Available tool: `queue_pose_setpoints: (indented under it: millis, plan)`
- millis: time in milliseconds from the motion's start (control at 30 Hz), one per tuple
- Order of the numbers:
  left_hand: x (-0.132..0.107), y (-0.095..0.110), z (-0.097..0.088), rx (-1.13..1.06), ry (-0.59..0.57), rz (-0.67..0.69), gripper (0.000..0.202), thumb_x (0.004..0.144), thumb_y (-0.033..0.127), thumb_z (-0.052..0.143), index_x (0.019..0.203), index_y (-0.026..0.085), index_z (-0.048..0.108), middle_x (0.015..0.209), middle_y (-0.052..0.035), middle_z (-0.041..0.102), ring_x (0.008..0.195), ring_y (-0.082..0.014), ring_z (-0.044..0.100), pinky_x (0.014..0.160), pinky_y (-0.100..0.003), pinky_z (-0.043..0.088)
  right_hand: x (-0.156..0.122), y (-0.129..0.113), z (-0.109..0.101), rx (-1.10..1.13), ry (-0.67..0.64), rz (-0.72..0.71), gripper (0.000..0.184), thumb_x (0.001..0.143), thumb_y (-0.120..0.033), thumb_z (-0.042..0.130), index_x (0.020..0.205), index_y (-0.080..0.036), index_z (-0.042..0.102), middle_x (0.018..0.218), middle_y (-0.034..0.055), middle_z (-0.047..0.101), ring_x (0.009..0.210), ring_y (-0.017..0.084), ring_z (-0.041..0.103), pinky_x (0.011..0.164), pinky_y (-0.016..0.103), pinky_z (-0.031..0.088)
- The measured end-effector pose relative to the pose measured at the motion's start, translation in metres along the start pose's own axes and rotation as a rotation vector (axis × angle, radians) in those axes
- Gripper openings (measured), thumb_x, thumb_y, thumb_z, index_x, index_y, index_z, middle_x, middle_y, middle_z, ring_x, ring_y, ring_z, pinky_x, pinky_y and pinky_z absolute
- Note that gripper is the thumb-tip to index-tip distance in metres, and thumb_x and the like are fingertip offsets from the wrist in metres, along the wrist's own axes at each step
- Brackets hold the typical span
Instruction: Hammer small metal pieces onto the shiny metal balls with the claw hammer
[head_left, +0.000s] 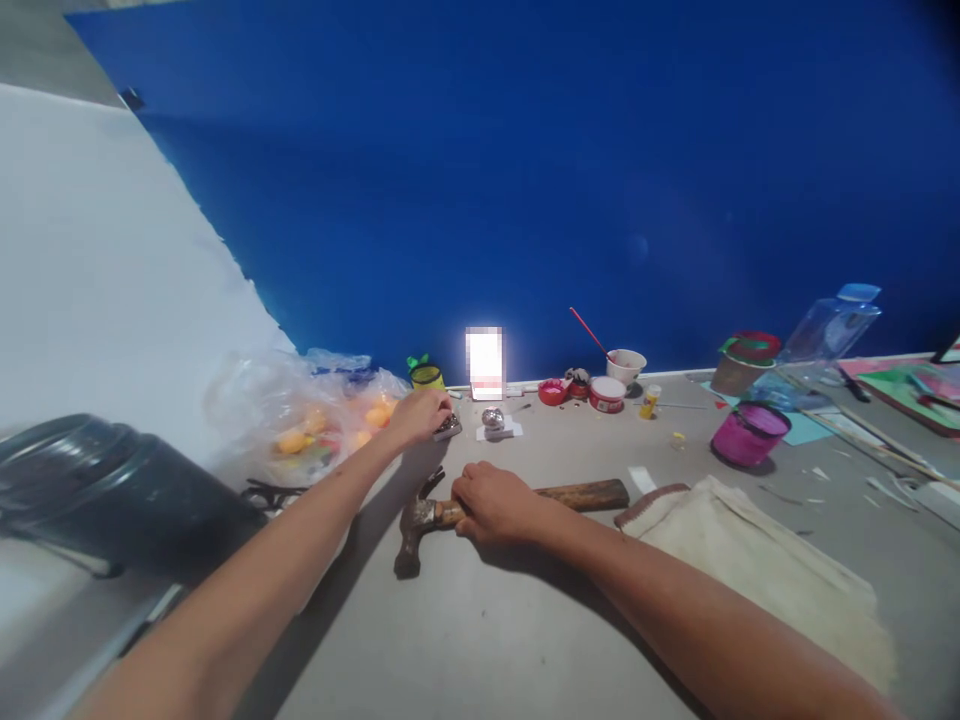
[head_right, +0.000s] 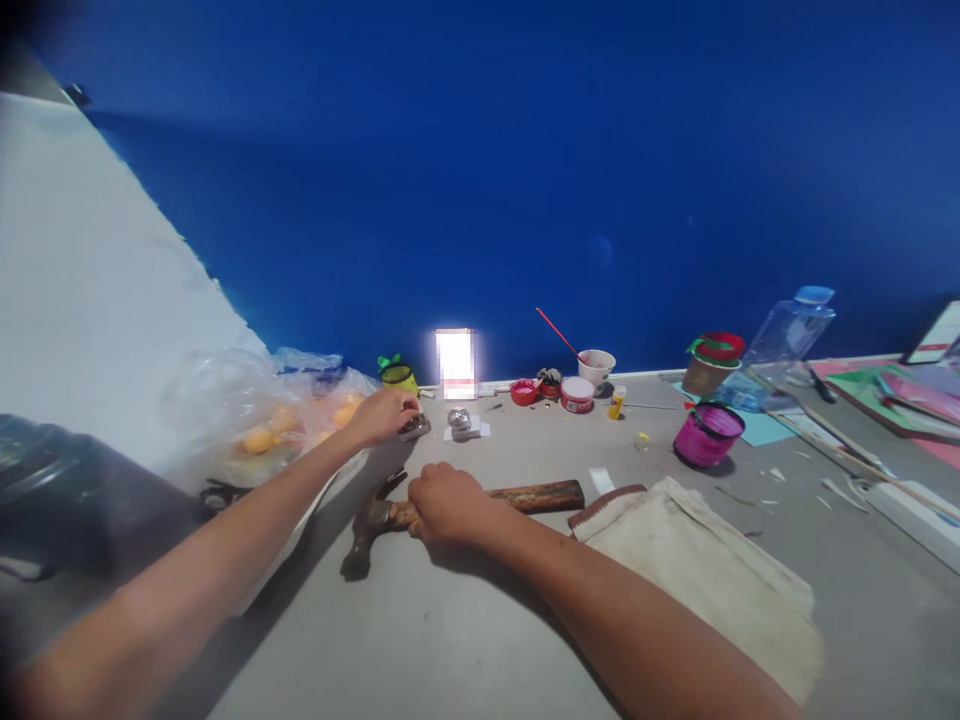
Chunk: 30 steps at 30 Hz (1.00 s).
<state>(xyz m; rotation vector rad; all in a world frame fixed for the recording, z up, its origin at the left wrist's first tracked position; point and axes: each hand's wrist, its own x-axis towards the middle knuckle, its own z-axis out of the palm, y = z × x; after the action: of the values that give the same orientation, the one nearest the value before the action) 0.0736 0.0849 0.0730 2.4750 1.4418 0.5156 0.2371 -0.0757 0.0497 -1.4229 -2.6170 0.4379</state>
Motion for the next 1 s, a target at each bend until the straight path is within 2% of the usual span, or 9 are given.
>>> queue_pose_setpoints:
  millis: [133, 200, 267, 367, 467, 600, 733, 900, 1000]
  plan:
    - [-0.014, 0.009, -0.007, -0.165, 0.07, -0.022, 0.013, 0.072, 0.025, 0.062, 0.073, 0.02, 0.074, 0.078, -0.0058, 0.074, 0.074, -0.022, 0.064, 0.07, -0.031, 0.046, 0.002, 0.005, 0.001, 0.205, 0.047, 0.014, 0.021, 0.082, -0.031, 0.075, 0.098, -0.017, 0.072, 0.108, 0.0117, 0.07, 0.102, 0.028, 0.064, 0.078, 0.033, 0.047]
    - [-0.033, 0.017, -0.01, -0.468, 0.123, -0.087, 0.014, 0.07, 0.029, 0.068, 0.076, 0.019, 0.075, 0.076, -0.005, 0.073, 0.067, -0.0189, 0.061, 0.065, -0.03, 0.046, 0.007, 0.009, 0.001, 0.505, 0.114, 0.061, 0.019, 0.079, -0.028, 0.078, 0.093, -0.018, 0.071, 0.098, 0.0074, 0.072, 0.093, 0.024, 0.066, 0.076, 0.031, 0.048]
    - [-0.057, 0.028, -0.01, -0.68, 0.157, -0.143, 0.016, 0.067, 0.031, 0.075, 0.077, 0.019, 0.075, 0.072, -0.0031, 0.07, 0.059, -0.0148, 0.055, 0.06, -0.029, 0.045, 0.013, 0.011, 0.001, 0.85, 0.196, 0.142, 0.013, 0.085, -0.028, 0.072, 0.094, -0.018, 0.069, 0.092, 0.0041, 0.073, 0.083, 0.018, 0.067, 0.073, 0.029, 0.05]
    - [-0.092, 0.042, -0.007, -0.766, 0.19, -0.146, 0.014, 0.07, 0.032, 0.077, 0.076, 0.019, 0.076, 0.071, -0.0024, 0.07, 0.058, -0.013, 0.054, 0.06, -0.028, 0.045, 0.019, 0.012, 0.001, 1.361, 0.306, 0.266, 0.014, 0.088, -0.031, 0.07, 0.094, -0.018, 0.069, 0.087, 0.0028, 0.074, 0.072, 0.012, 0.066, 0.067, 0.025, 0.054]
    - [-0.114, 0.048, -0.002, -0.774, 0.241, -0.14, 0.012, 0.07, 0.031, 0.078, 0.076, 0.02, 0.077, 0.074, -0.0029, 0.072, 0.067, -0.0168, 0.061, 0.068, -0.029, 0.049, 0.019, 0.01, 0.003, 1.708, 0.319, 0.308, 0.024, 0.072, -0.03, 0.085, 0.086, -0.017, 0.07, 0.072, -0.0003, 0.07, 0.059, 0.009, 0.061, 0.059, 0.022, 0.053]
    - [-0.124, 0.048, 0.006, -0.737, 0.282, -0.14, 0.011, 0.071, 0.03, 0.079, 0.078, 0.022, 0.077, 0.079, -0.0031, 0.074, 0.079, -0.0208, 0.066, 0.078, -0.032, 0.052, 0.018, 0.008, 0.009, 1.779, 0.285, 0.344, 0.028, 0.066, -0.026, 0.09, 0.084, -0.015, 0.072, 0.065, -0.0023, 0.066, 0.052, 0.008, 0.057, 0.053, 0.022, 0.053]
    - [-0.127, 0.047, 0.008, -0.696, 0.294, -0.17, 0.01, 0.072, 0.029, 0.079, 0.078, 0.021, 0.076, 0.08, -0.0022, 0.074, 0.079, -0.0198, 0.065, 0.078, -0.031, 0.05, 0.019, 0.009, 0.012, 1.78, 0.281, 0.322, 0.031, 0.062, -0.024, 0.092, 0.085, -0.016, 0.073, 0.062, -0.0029, 0.065, 0.053, 0.008, 0.057, 0.053, 0.021, 0.051]
    - [-0.129, 0.046, 0.01, -0.72, 0.256, -0.151, 0.022, 0.072, 0.039, 0.082, 0.079, 0.019, 0.074, 0.078, -0.0014, 0.073, 0.077, -0.0185, 0.066, 0.075, -0.029, 0.051, 0.019, 0.013, 0.012, 1.778, 0.233, 0.267, 0.035, 0.057, -0.03, 0.096, 0.077, -0.015, 0.071, 0.064, -0.0022, 0.065, 0.057, 0.009, 0.057, 0.056, 0.022, 0.051]
    - [-0.129, 0.043, 0.01, -0.701, 0.253, -0.148, 0.02, 0.074, 0.037, 0.08, 0.079, 0.019, 0.073, 0.078, -0.0008, 0.073, 0.076, -0.0169, 0.066, 0.074, -0.028, 0.051, 0.02, 0.015, 0.012, 1.757, 0.221, 0.283, 0.033, 0.059, -0.032, 0.094, 0.075, -0.016, 0.07, 0.064, -0.0017, 0.065, 0.056, 0.009, 0.056, 0.056, 0.023, 0.05]
